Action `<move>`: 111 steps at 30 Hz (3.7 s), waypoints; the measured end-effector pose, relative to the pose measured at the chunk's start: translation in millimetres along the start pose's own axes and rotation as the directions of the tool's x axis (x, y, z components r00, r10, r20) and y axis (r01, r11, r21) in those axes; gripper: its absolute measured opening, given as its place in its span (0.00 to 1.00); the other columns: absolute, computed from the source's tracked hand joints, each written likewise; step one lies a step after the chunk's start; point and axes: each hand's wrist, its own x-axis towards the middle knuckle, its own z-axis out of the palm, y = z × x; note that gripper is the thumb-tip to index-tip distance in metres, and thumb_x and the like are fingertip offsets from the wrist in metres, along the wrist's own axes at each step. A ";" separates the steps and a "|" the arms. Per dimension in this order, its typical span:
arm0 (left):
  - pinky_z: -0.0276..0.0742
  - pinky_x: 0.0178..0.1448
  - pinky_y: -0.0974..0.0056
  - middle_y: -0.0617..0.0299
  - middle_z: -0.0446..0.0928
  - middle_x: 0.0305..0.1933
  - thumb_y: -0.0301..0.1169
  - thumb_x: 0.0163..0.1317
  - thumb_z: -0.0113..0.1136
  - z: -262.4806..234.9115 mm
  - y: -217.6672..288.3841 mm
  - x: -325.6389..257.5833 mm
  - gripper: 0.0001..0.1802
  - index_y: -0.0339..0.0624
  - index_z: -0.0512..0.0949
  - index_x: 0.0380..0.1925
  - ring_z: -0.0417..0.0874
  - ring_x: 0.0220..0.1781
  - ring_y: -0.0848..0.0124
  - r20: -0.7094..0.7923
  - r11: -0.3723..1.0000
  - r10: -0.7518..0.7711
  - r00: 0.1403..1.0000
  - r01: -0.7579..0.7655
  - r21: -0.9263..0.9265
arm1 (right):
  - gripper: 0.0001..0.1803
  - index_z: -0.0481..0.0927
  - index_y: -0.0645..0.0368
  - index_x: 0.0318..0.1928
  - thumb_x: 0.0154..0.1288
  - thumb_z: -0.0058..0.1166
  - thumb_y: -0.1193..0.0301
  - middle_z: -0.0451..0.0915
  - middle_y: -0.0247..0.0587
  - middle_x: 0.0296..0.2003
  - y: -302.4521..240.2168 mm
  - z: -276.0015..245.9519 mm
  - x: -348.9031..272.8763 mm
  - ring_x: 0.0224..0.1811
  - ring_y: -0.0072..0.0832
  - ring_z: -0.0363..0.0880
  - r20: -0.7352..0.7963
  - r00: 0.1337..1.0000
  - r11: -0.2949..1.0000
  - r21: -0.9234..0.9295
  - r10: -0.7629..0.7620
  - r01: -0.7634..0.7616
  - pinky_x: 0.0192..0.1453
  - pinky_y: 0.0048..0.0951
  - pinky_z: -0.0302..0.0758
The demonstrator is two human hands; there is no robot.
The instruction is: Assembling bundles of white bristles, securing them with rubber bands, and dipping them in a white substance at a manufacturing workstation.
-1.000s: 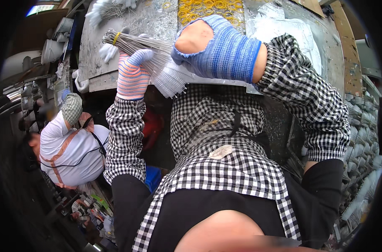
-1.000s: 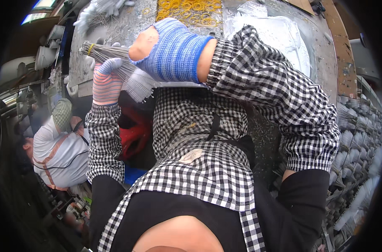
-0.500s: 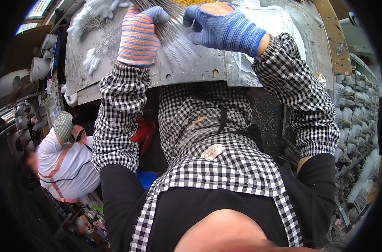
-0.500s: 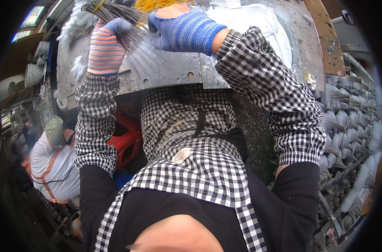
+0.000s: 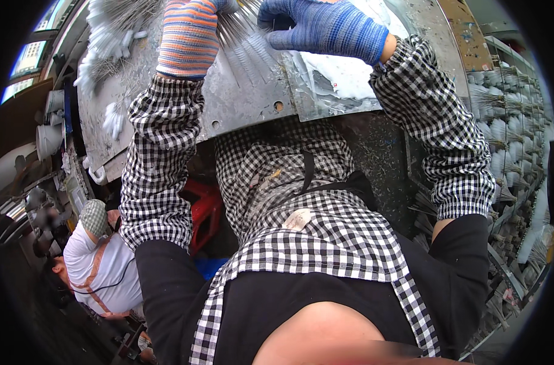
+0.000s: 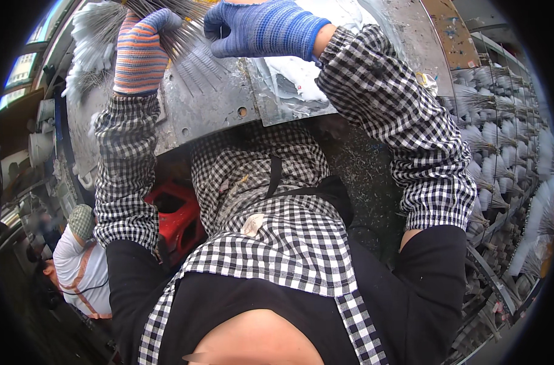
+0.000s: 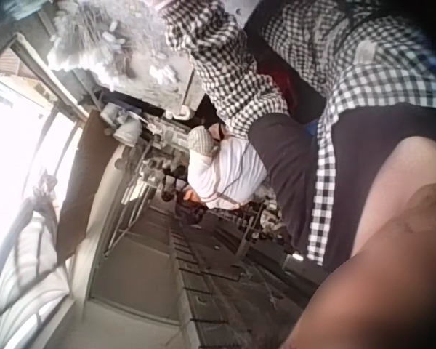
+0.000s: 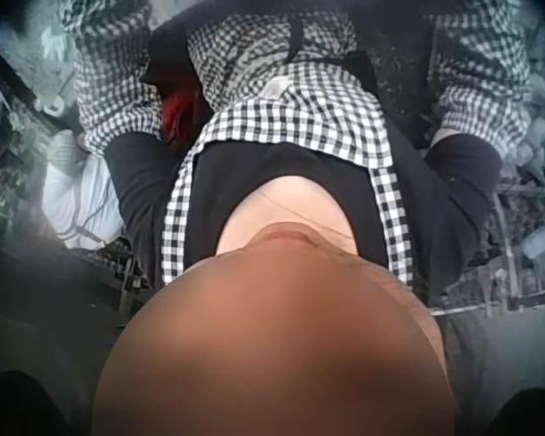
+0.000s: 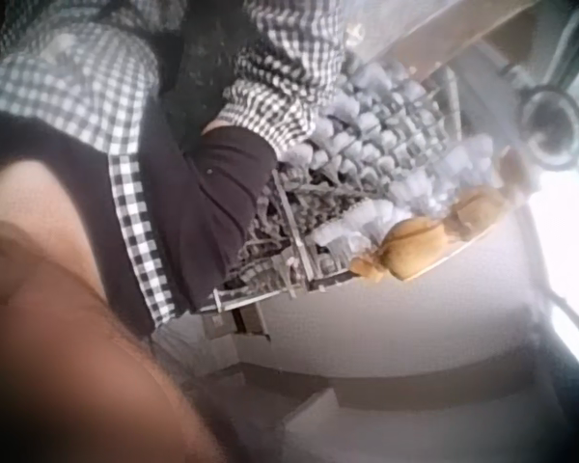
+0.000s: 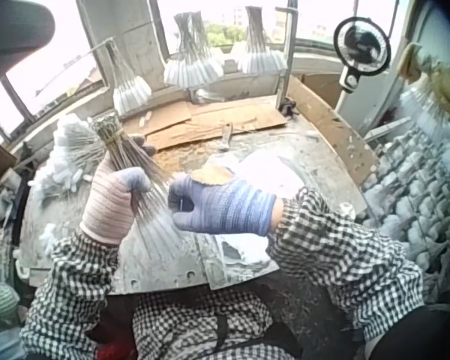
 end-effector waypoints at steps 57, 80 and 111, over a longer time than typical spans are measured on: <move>0.83 0.54 0.68 0.61 0.83 0.50 0.15 0.62 0.66 63.8 -55.1 25.1 0.15 0.39 0.80 0.48 0.85 0.49 0.72 0.674 0.128 0.432 0.600 -0.780 0.612 | 0.15 0.85 0.51 0.51 0.73 0.56 0.57 0.88 0.43 0.40 129.4 77.4 -26.9 0.44 0.42 0.88 -0.340 0.938 0.982 -0.151 0.059 -0.116 0.51 0.42 0.84; 0.86 0.61 0.44 0.58 0.76 0.71 0.58 0.71 0.55 -172.1 -3.2 -168.5 0.34 0.47 0.74 0.67 0.79 0.69 0.57 -0.785 0.689 -0.296 0.545 -0.447 -0.570 | 0.08 0.88 0.63 0.41 0.62 0.69 0.76 0.86 0.44 0.29 -102.7 45.3 -68.6 0.29 0.34 0.85 -0.220 0.975 0.873 0.466 -0.039 0.140 0.35 0.32 0.80; 0.82 0.60 0.58 0.53 0.83 0.49 0.27 0.74 0.58 -136.4 72.0 -56.6 0.22 0.41 0.65 0.65 0.85 0.51 0.65 -0.350 0.931 0.351 0.869 -0.282 0.232 | 0.08 0.88 0.62 0.41 0.61 0.71 0.74 0.85 0.42 0.28 -88.7 -9.1 -15.6 0.25 0.31 0.83 -0.334 0.935 0.901 0.360 -0.119 0.243 0.32 0.29 0.79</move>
